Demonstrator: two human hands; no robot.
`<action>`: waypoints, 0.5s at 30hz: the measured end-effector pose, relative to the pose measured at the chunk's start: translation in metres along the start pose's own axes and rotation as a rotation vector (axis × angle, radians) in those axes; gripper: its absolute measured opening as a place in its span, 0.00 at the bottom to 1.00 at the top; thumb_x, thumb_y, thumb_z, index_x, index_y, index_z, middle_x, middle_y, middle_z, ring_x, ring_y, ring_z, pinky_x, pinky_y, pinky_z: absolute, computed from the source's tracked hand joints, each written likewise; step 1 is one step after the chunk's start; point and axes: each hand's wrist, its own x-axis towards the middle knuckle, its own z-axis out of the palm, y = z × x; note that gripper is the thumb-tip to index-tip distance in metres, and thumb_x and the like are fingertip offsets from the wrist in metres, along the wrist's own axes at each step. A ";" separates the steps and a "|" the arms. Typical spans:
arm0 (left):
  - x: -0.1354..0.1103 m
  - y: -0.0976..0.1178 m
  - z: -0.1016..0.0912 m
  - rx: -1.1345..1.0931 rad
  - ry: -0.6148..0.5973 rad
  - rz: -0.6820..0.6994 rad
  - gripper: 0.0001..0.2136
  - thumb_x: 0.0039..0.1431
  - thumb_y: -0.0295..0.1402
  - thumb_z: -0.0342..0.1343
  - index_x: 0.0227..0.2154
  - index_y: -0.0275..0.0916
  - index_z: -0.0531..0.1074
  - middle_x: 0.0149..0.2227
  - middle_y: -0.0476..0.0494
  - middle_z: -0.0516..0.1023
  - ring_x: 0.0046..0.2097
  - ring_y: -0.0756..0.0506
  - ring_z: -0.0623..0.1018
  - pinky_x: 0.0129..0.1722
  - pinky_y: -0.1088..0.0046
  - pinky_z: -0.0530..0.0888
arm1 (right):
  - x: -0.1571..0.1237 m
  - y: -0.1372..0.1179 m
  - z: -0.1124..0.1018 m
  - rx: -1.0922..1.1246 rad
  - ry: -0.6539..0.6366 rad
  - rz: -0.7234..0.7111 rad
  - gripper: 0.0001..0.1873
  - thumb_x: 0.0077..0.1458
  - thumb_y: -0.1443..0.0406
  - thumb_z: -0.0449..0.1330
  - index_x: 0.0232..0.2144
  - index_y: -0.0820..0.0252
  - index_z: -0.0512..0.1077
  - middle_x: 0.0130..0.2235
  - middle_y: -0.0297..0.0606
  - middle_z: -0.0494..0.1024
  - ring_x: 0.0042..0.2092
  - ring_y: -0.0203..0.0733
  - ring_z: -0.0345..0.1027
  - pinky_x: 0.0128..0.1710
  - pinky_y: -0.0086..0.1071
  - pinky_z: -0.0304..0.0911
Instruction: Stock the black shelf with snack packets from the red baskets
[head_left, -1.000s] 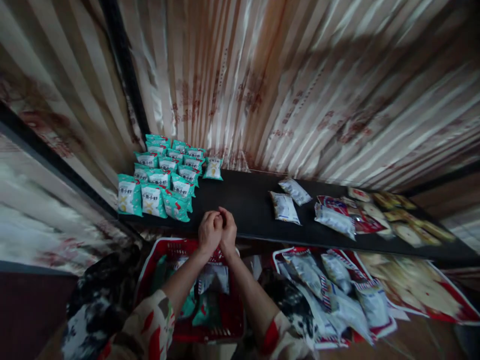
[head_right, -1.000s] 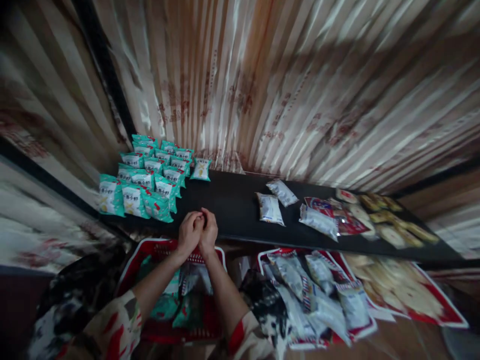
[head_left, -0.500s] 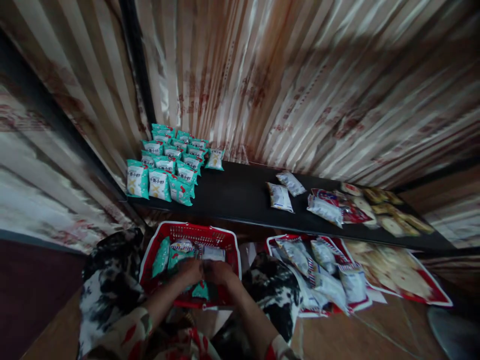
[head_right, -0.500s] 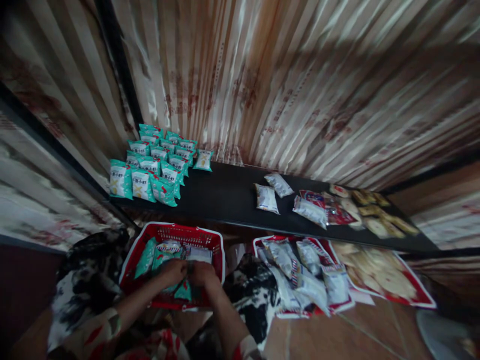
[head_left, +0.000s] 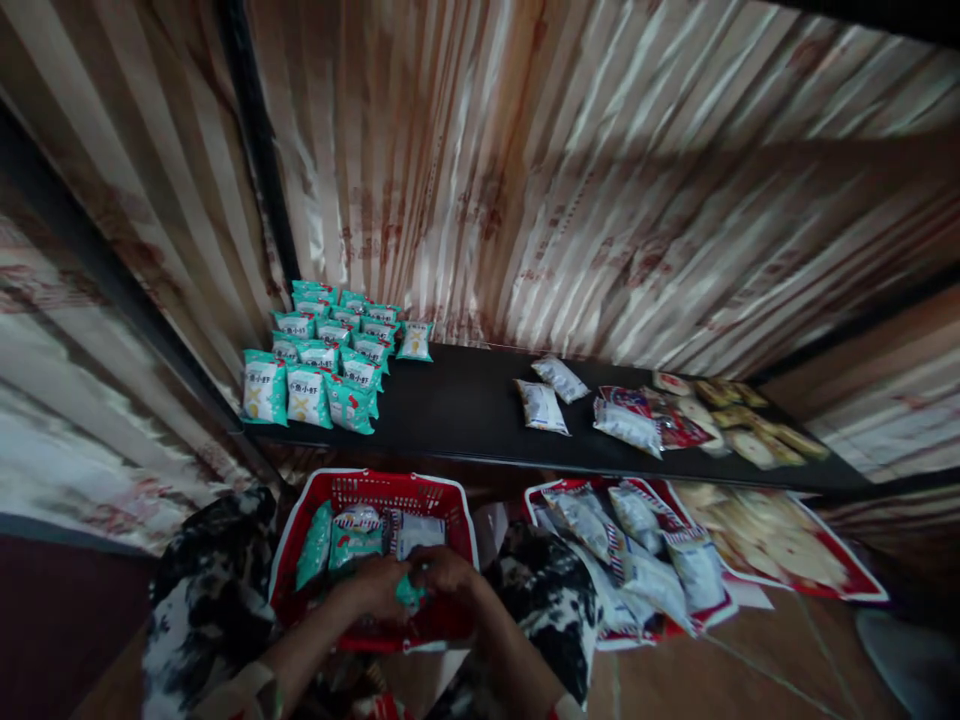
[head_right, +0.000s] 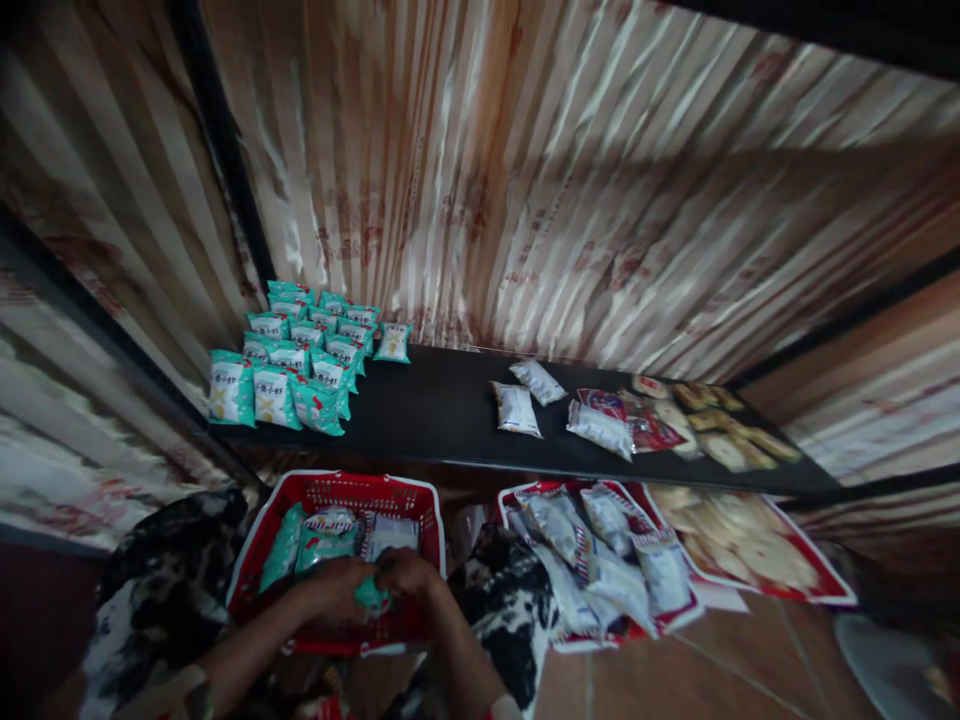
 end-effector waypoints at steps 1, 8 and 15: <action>-0.002 -0.001 -0.002 0.006 0.013 0.007 0.30 0.40 0.32 0.59 0.52 0.42 0.66 0.52 0.38 0.72 0.51 0.35 0.72 0.49 0.59 0.69 | -0.002 -0.001 -0.002 0.055 0.016 0.005 0.07 0.38 0.71 0.58 0.26 0.62 0.73 0.18 0.26 0.65 0.21 0.30 0.58 0.22 0.24 0.55; -0.015 -0.002 -0.034 -0.093 0.271 0.153 0.21 0.46 0.27 0.52 0.46 0.42 0.70 0.48 0.44 0.75 0.49 0.43 0.73 0.50 0.67 0.67 | -0.017 -0.015 -0.023 0.352 0.108 -0.014 0.13 0.45 0.55 0.60 0.25 0.60 0.70 0.19 0.25 0.63 0.19 0.27 0.50 0.20 0.23 0.49; -0.014 0.000 -0.085 -0.185 0.432 0.207 0.16 0.50 0.28 0.51 0.44 0.40 0.71 0.46 0.43 0.75 0.48 0.44 0.73 0.50 0.69 0.66 | -0.042 -0.042 -0.049 0.521 0.270 -0.131 0.32 0.47 0.39 0.52 0.32 0.61 0.74 0.28 0.36 0.74 0.28 0.35 0.63 0.27 0.28 0.57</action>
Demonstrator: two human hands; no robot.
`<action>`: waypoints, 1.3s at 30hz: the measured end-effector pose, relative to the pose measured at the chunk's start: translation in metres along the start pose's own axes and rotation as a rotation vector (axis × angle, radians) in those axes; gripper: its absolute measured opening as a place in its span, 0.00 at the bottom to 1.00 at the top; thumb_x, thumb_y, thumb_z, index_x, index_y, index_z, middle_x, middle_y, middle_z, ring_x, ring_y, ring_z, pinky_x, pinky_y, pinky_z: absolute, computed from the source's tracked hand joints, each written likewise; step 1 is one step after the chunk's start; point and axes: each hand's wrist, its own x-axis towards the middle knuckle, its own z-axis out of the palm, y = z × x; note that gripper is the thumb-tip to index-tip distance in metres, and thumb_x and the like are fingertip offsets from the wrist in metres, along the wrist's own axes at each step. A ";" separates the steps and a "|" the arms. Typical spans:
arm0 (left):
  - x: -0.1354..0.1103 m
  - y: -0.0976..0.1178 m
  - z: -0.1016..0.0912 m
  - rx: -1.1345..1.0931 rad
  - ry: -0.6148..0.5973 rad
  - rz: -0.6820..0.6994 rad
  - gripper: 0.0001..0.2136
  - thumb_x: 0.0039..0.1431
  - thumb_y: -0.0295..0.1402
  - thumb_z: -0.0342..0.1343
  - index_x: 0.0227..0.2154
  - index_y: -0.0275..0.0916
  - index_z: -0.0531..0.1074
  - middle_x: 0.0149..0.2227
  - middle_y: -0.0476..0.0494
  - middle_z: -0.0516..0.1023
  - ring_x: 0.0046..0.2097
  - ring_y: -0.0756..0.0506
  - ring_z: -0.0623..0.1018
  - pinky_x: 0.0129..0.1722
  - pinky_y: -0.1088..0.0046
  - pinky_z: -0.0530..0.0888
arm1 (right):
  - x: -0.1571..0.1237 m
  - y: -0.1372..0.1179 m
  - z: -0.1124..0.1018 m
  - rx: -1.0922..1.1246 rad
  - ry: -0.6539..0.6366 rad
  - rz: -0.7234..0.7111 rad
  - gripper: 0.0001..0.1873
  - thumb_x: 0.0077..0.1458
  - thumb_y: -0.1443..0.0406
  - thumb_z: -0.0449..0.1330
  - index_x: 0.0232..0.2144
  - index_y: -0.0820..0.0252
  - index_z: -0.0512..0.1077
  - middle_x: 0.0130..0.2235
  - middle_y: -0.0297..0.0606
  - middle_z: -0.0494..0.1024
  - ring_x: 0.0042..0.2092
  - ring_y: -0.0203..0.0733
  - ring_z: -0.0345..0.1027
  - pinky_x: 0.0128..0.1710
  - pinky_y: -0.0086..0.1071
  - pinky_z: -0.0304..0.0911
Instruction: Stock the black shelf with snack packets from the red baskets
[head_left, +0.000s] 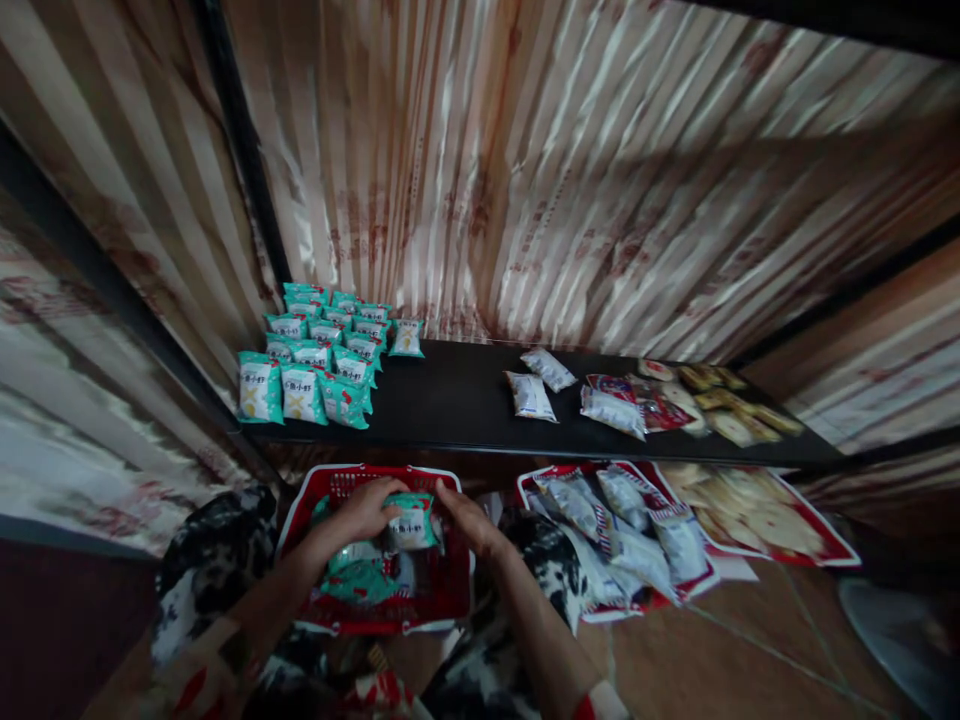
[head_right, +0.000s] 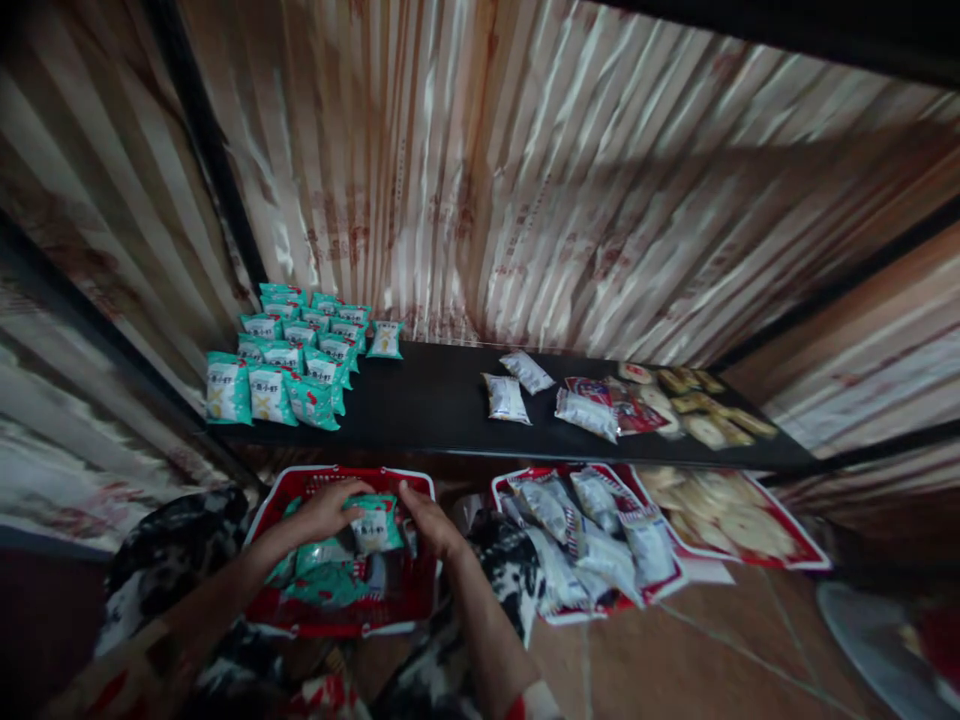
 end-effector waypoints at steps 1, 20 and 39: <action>0.003 0.002 -0.005 -0.013 0.027 0.002 0.16 0.50 0.28 0.51 0.43 0.40 0.71 0.46 0.43 0.75 0.48 0.45 0.73 0.50 0.69 0.66 | -0.003 -0.006 -0.001 0.011 -0.013 -0.037 0.31 0.47 0.40 0.53 0.34 0.61 0.74 0.31 0.37 0.75 0.32 0.38 0.66 0.31 0.30 0.60; 0.049 0.039 -0.039 -0.214 0.412 -0.041 0.20 0.54 0.35 0.51 0.51 0.40 0.64 0.46 0.43 0.74 0.39 0.48 0.76 0.40 0.71 0.74 | -0.004 -0.050 0.005 0.005 0.073 -0.331 0.28 0.44 0.49 0.62 0.43 0.60 0.70 0.43 0.40 0.77 0.44 0.49 0.70 0.45 0.39 0.65; 0.121 0.024 -0.008 0.069 0.743 0.036 0.21 0.58 0.28 0.41 0.55 0.36 0.59 0.61 0.38 0.59 0.64 0.40 0.55 0.61 0.54 0.58 | 0.131 -0.116 -0.020 0.065 0.330 -0.417 0.28 0.45 0.52 0.61 0.46 0.59 0.65 0.40 0.40 0.77 0.41 0.46 0.72 0.41 0.37 0.68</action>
